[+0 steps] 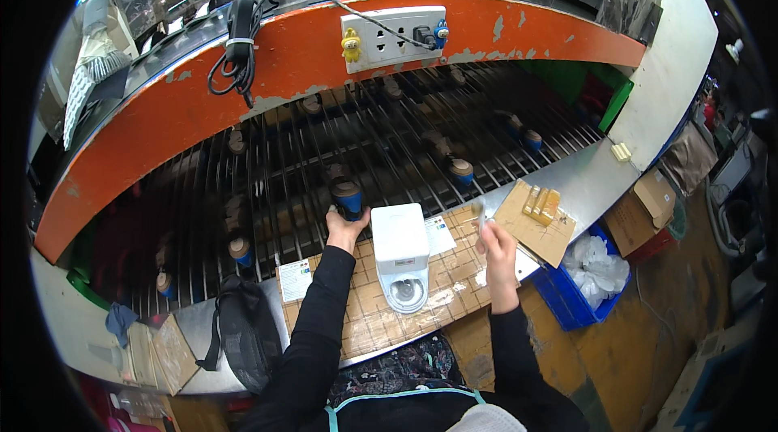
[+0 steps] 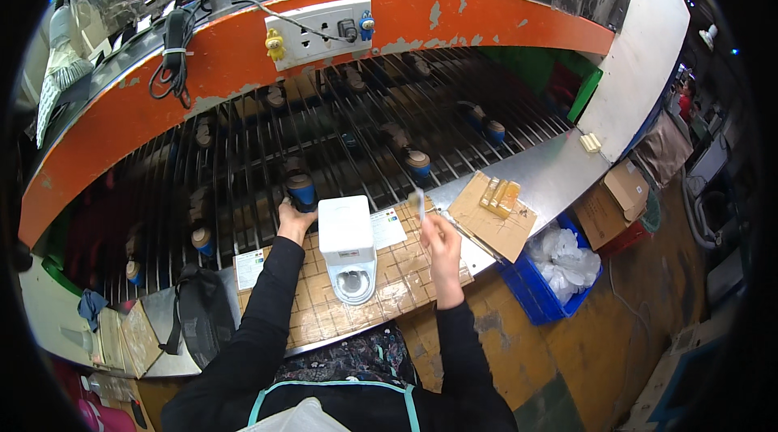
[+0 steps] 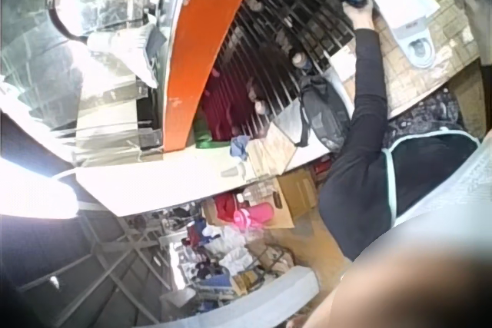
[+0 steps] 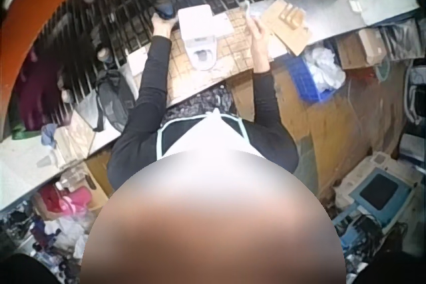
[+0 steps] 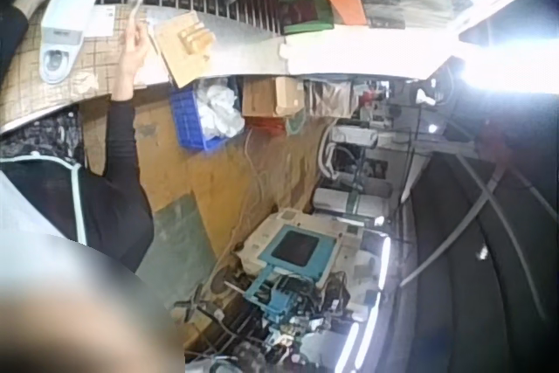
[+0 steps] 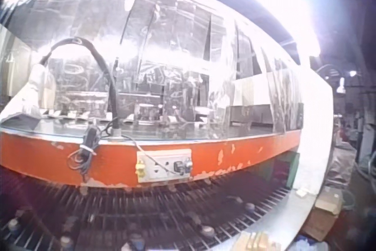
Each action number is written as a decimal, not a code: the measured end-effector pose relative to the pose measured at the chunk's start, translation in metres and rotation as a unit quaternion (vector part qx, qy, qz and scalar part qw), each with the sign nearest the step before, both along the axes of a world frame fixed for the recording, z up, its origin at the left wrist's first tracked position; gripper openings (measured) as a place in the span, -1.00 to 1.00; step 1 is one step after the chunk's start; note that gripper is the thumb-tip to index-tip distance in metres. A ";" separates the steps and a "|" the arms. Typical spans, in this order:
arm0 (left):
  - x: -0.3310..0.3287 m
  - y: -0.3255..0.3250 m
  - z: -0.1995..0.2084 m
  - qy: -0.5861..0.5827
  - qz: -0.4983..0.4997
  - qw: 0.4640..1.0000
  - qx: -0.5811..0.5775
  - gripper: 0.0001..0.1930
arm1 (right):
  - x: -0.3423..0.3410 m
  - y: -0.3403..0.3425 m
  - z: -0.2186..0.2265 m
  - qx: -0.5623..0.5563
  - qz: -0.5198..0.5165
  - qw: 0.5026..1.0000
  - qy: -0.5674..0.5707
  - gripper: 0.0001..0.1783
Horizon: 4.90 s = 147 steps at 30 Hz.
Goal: The person repeatedly applies glue to the sole and strap areas of a blue sandal using a small brush. The sandal is held and rotated to access different sections while the brush is dipped into a white container between applications.
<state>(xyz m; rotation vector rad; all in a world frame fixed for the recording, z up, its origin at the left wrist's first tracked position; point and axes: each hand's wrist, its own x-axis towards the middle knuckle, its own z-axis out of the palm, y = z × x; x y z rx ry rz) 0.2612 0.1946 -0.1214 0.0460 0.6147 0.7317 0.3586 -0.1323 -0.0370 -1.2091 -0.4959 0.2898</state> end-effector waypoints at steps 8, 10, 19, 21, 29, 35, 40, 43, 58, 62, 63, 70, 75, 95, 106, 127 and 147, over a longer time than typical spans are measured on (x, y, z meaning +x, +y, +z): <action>-0.100 -0.074 0.045 0.534 -0.131 0.650 0.524 -0.20 | 0.153 0.101 -0.026 -0.386 -0.140 0.852 -0.325 -0.47; -0.123 -0.089 0.052 0.697 -0.120 0.432 0.559 -0.27 | 0.177 0.121 -0.039 -0.466 -0.140 0.796 -0.359 -0.34; -0.160 -0.119 0.029 0.716 -0.125 0.345 0.594 -0.30 | 0.212 0.174 -0.059 -0.505 -0.083 0.793 -0.331 -0.12; -0.161 -0.118 0.025 0.713 -0.121 0.349 0.596 -0.30 | 0.210 0.168 -0.044 -0.502 -0.102 0.798 -0.319 -0.11; -0.163 -0.125 0.050 0.644 -0.022 0.496 0.583 -0.31 | 0.167 0.094 0.048 -0.277 -0.218 0.924 -0.149 -0.34; -0.161 -0.195 0.121 0.139 -0.061 0.833 0.532 -0.29 | 0.034 -0.009 0.070 0.141 -0.028 0.986 -0.089 -0.64; -0.183 -0.254 0.136 -0.073 -0.339 0.874 0.341 0.00 | -0.082 -0.056 0.067 0.133 0.076 0.982 -0.112 -0.33; -0.209 -0.268 0.106 -0.092 -0.343 0.911 0.210 -0.07 | -0.129 -0.072 0.054 0.054 0.171 0.978 -0.110 -0.30; -0.303 -0.229 0.123 0.206 0.229 0.674 0.671 0.29 | -0.098 -0.043 -0.019 -0.404 -0.098 0.743 -0.525 -0.86; -0.312 -0.227 0.141 0.404 0.401 0.517 0.639 0.12 | -0.088 -0.028 -0.021 -0.364 -0.116 0.724 -0.575 -0.88; -0.314 -0.226 0.142 0.421 0.410 0.489 0.645 0.03 | -0.087 -0.025 -0.022 -0.359 -0.111 0.723 -0.580 -0.88; -0.317 -0.217 0.135 0.429 0.393 0.490 0.650 -0.24 | -0.088 -0.018 -0.014 -0.369 -0.103 0.665 -0.641 -0.88; -0.335 -0.226 0.151 0.372 0.139 0.598 0.696 -0.27 | -0.082 -0.024 -0.010 -0.427 -0.032 0.741 -0.517 -0.79; -0.228 -0.209 0.052 0.393 0.259 0.425 0.773 -0.60 | -0.120 -0.023 0.022 -0.275 -0.078 0.848 -0.446 -0.86; -0.239 -0.200 0.083 0.378 0.336 0.360 0.784 -0.62 | -0.204 -0.013 0.050 -0.103 0.022 0.955 -0.276 -0.81; -0.254 -0.203 0.088 0.370 0.326 0.330 0.805 -0.63 | -0.177 0.035 0.066 -0.069 -0.099 0.853 -0.508 -0.71; -0.254 -0.198 0.100 0.371 0.322 0.329 0.806 -0.64 | -0.165 0.015 0.071 -0.068 0.005 0.821 -0.567 -0.72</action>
